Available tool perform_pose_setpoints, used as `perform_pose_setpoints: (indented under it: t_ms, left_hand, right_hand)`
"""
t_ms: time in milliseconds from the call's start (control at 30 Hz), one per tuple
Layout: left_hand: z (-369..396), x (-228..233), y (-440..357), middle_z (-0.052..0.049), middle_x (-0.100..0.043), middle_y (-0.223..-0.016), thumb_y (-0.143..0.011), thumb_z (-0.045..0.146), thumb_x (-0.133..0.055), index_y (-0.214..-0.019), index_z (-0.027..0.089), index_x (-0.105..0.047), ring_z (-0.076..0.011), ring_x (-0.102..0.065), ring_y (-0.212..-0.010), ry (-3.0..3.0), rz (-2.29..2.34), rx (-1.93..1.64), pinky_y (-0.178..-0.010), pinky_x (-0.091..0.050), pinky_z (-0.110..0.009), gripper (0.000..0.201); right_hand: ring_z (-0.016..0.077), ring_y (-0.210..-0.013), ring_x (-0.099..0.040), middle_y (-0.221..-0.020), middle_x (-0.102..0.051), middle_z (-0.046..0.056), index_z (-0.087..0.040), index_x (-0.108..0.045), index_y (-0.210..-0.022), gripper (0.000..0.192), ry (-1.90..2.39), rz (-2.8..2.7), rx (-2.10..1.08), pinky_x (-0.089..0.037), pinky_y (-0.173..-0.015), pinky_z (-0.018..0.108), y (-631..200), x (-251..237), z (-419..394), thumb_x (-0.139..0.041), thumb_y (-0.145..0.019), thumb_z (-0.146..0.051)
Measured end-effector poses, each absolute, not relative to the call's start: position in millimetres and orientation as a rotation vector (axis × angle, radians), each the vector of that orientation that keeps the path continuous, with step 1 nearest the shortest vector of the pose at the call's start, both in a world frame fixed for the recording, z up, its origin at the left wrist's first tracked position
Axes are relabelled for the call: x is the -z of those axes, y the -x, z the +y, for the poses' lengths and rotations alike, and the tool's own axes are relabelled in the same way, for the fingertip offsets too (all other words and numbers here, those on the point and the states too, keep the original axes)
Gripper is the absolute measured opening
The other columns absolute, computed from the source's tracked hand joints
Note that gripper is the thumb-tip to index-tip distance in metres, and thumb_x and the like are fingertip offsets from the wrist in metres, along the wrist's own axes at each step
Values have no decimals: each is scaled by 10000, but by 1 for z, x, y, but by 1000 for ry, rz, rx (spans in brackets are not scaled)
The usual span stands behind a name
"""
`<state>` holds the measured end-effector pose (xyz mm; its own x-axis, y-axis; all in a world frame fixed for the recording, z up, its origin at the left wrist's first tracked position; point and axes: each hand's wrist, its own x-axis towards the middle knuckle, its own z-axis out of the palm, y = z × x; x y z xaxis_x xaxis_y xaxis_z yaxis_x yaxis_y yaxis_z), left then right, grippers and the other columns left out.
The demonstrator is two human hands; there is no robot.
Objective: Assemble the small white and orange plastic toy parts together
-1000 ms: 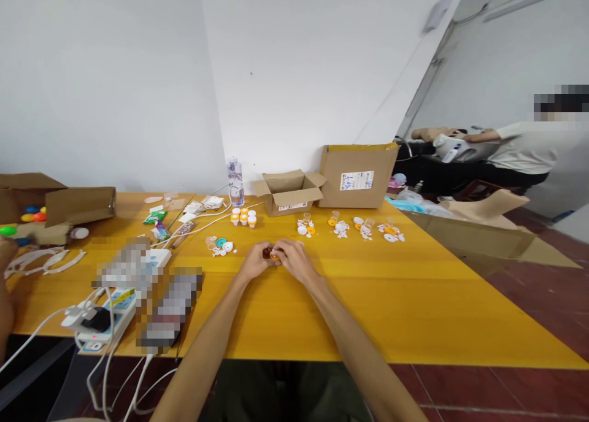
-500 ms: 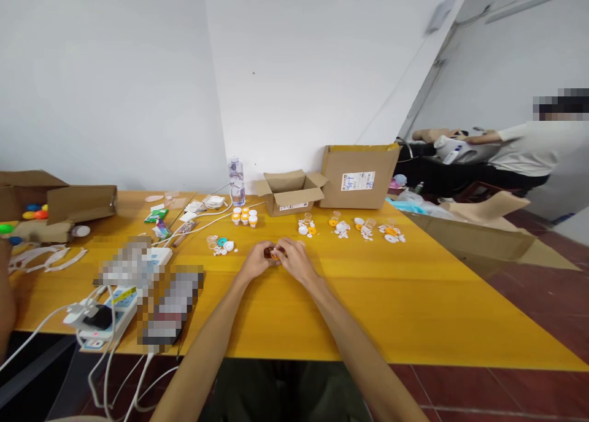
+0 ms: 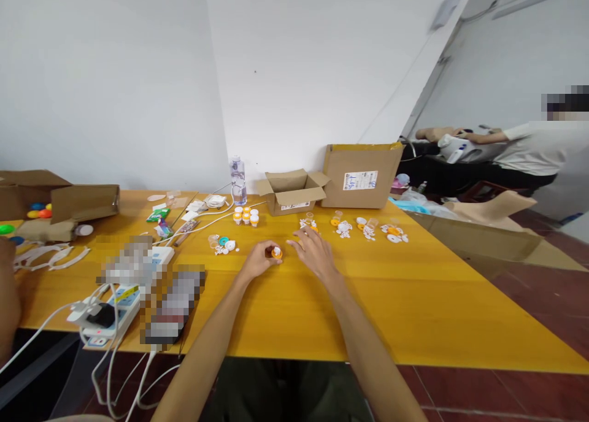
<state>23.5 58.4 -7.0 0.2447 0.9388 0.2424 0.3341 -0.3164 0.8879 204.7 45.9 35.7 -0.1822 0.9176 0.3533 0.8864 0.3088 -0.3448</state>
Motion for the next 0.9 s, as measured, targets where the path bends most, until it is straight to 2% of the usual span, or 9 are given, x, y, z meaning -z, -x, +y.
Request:
perform_pose_setpoints:
  t_ms: [133, 267, 400, 600, 900]
  left_hand:
    - [58, 6, -24, 15, -663, -768, -601, 178, -724, -807, 182, -687, -150, -573, -721, -1782, 1210, -1063, -739, -475, -282, 209]
    - [58, 6, -24, 11, -659, -795, -600, 152, -720, -801, 184, -686, -148, -569, -729, -1812, 1220, -1093, -730, -477, -279, 206]
    - [59, 8, -23, 7, -639, -822, -611, 114, -700, -816, 190, -692, -146, -562, -743, -1856, 1235, -1154, -728, -478, -275, 219]
    - [59, 7, -21, 4, -611, -814, -639, 80, -655, -833, 191, -698, -146, -547, -738, -1927, 1194, -1175, -708, -474, -263, 227]
    - [62, 12, -22, -9, -636, -846, -659, 120, -700, -902, 186, -695, -159, -575, -789, -1823, 1126, -1179, -758, -474, -279, 252]
  right_hand:
    - [246, -980, -652, -1210, -617, 97, -256, -669, -1087, 289, 1809, -2233, -81, -482, -765, 320, -212, -37, 43, -551, -929, -467]
    - [223, -943, -663, -1152, -660, 81, -266, -675, -1039, 168, 1782, -2223, -132, -472, -770, 298, -215, -27, 48, -589, -921, -349]
    - [213, -889, -663, -1028, -698, 72, -245, -672, -996, 135, 1552, -2085, -315, -481, -759, 300, -216, -18, 58, -641, -865, -255]
    - [176, -781, -645, -932, -698, 37, -230, -664, -932, 118, 1029, -1910, -580, -509, -679, 283, -205, -15, 62, -618, -847, -298]
    - [189, -843, -653, -931, -685, 41, -234, -693, -940, 129, 880, -1964, -756, -541, -762, 313, -199, -6, 61, -619, -850, -288]
